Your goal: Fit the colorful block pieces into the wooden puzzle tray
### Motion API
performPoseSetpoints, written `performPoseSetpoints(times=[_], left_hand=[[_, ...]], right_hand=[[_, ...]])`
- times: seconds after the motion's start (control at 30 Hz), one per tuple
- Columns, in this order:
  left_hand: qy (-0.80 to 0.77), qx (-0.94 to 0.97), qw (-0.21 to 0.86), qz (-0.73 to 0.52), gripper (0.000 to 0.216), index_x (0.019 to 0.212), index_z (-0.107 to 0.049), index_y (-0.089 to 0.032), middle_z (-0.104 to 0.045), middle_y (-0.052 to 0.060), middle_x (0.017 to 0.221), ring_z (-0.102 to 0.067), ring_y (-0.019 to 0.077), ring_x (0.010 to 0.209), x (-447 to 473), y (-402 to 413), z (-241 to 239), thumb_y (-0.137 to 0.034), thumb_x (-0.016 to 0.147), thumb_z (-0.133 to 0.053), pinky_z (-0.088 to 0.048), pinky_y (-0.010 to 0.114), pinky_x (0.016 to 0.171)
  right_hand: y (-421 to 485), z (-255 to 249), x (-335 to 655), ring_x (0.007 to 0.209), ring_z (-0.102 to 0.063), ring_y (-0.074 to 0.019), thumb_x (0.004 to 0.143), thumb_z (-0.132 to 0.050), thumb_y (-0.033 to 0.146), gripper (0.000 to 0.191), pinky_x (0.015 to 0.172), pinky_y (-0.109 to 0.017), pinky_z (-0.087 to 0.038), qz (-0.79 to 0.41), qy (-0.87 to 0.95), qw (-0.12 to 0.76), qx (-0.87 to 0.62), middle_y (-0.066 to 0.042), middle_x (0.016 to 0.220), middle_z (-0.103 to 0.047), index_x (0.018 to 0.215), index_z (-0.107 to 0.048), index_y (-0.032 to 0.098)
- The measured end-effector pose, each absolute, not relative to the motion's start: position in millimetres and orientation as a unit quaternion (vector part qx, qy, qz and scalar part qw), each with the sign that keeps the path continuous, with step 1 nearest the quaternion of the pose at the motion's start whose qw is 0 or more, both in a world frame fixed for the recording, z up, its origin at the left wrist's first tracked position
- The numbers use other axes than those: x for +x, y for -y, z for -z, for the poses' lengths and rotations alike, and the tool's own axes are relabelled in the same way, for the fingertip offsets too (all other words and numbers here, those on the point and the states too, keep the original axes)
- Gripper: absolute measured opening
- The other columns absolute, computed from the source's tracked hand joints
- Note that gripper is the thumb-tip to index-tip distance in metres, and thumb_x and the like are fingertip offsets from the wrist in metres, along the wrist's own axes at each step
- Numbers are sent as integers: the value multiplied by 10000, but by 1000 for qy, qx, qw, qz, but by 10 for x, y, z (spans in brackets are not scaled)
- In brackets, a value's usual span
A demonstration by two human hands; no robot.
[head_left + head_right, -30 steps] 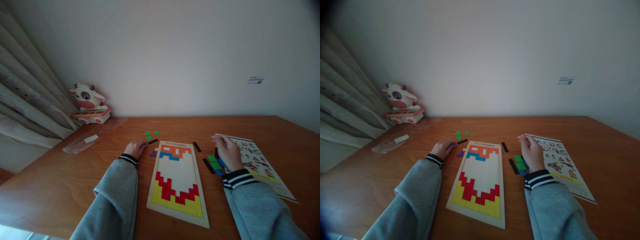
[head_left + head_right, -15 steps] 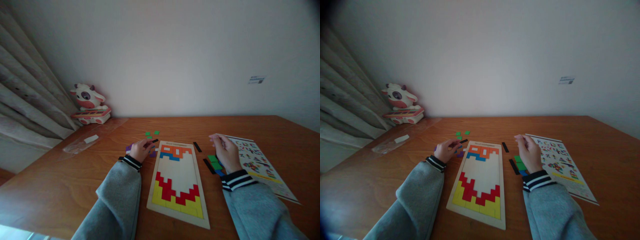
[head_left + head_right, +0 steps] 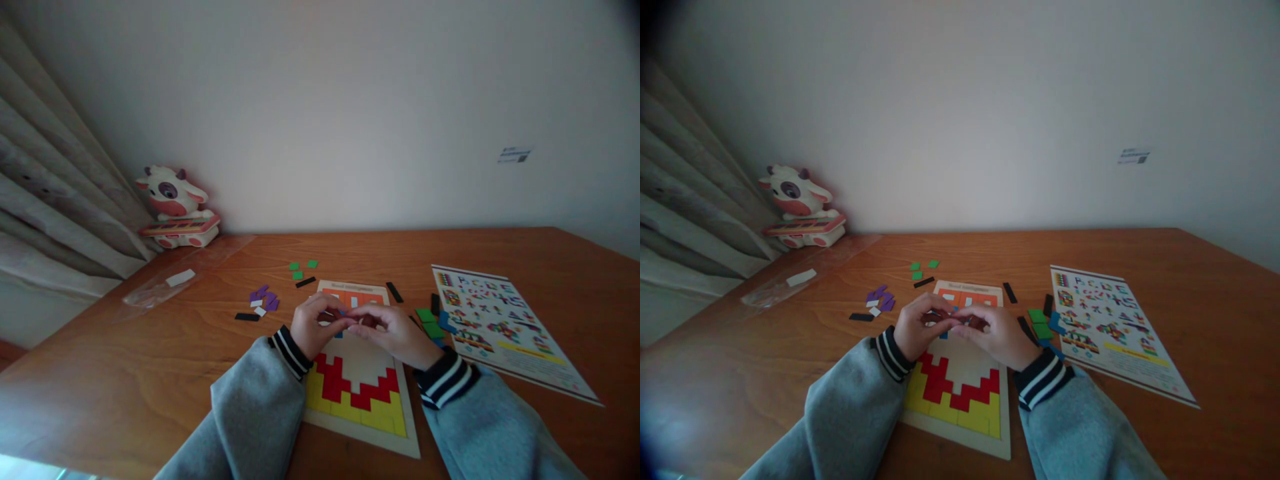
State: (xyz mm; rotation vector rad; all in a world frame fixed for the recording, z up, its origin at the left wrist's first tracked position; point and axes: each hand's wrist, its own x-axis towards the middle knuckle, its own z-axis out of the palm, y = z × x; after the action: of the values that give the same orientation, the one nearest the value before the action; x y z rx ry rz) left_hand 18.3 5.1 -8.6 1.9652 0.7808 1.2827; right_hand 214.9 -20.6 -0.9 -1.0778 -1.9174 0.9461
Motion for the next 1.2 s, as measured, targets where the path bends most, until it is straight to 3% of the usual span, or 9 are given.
performPoseSetpoints(times=[0.27,0.47,0.57,0.77,0.93,1.1,1.2], left_hand=[[-298,772,352,-438,301,972,-692,-121,-700,81,828,-667,134,700,173,-69,171,-390,838,-695,-590,238,636],[-258,817,208,-472,148,922,-735,-165,-701,66,800,-625,109,635,186,-93,176,-257,876,-630,-550,217,590],[-236,831,138,-484,113,923,-743,-189,-708,61,828,-650,128,708,182,-101,155,-223,861,-655,-555,238,648],[-227,870,101,-426,199,1054,-706,-213,-708,76,994,-656,185,911,176,-71,143,-277,873,-652,-547,333,835],[-239,902,89,-349,240,1111,-666,-203,-676,92,1147,-615,220,1052,169,-77,211,-268,904,-564,-501,404,952],[-251,915,94,-300,302,1186,-627,-207,-648,86,1232,-592,237,1128,166,-93,267,-299,914,-535,-482,430,998],[-254,925,102,-265,321,1198,-618,-183,-643,93,1247,-594,243,1137,170,-81,261,-317,922,-524,-485,424,993]], right_hand=[[111,11,2326,751,-663,-167,841,-655,403,233,715,-314,-546,-352,735,389,-429,-28,867,-743,978,-740,236],[84,2,2389,717,-600,-156,826,-668,373,178,658,-294,-511,-268,760,405,-432,-40,895,-676,941,-752,266],[121,-34,2347,686,-598,-157,862,-621,349,180,646,-290,-502,-247,780,389,-423,-21,796,-668,967,-742,266],[85,42,2437,866,-662,-202,885,-541,333,206,772,-339,-527,-274,736,400,-473,-59,935,-724,947,-696,212],[-7,203,2525,738,-656,-171,868,-562,393,282,676,-308,-537,-279,713,388,-513,-58,872,-711,1025,-645,174],[-1,288,2487,632,-600,-148,783,-671,350,191,587,-273,-491,-276,745,328,-511,-4,717,-653,891,-668,192],[1,298,2478,688,-595,-154,796,-656,298,125,622,-283,-485,-256,765,309,-504,-30,830,-656,879,-670,205]])
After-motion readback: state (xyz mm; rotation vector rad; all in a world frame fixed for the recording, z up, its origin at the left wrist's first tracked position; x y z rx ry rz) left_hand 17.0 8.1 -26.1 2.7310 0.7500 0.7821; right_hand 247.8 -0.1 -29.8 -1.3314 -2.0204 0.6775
